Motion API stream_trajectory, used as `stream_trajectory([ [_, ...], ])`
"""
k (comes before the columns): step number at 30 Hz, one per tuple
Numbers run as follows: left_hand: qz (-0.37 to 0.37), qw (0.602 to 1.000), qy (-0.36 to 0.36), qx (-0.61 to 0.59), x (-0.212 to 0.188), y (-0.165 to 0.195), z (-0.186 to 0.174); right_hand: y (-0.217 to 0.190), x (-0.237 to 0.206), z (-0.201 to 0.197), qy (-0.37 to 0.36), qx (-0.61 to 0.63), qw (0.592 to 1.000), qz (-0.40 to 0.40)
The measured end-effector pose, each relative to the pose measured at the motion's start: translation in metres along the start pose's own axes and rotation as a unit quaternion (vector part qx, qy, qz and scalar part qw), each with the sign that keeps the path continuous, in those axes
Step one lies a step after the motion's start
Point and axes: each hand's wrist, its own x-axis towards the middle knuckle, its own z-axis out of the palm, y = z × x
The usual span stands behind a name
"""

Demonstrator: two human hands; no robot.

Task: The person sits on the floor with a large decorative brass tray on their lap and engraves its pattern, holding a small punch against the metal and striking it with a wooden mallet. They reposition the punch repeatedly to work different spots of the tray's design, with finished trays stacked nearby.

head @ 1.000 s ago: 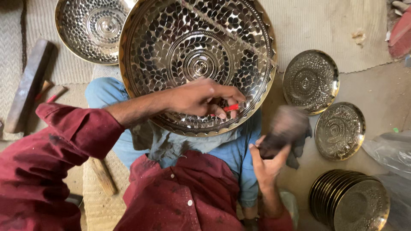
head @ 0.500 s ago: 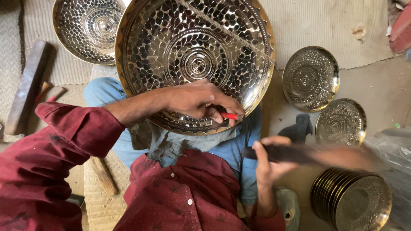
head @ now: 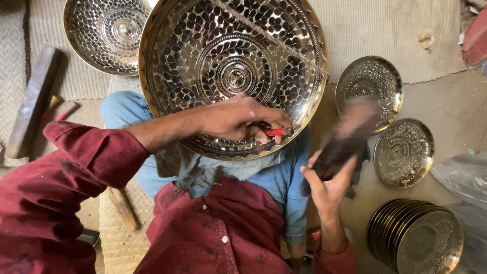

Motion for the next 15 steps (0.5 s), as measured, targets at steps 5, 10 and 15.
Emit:
stream_trajectory([
  [5, 0.021, 0.999, 0.011, 0.025, -0.004, 0.001, -0.001, -0.003, 0.008, -0.006, -0.025, -0.184, 0.976, -0.112],
  [10, -0.053, 0.996, -0.016, 0.065, -0.005, 0.002, -0.005, 0.000, 0.010, -0.012, -0.010, -0.368, 0.913, -0.173],
  [15, -0.054, 0.996, -0.016, 0.062, -0.004, 0.007, -0.005, 0.011, 0.010, -0.017, -0.010, -0.231, 0.971, -0.065],
])
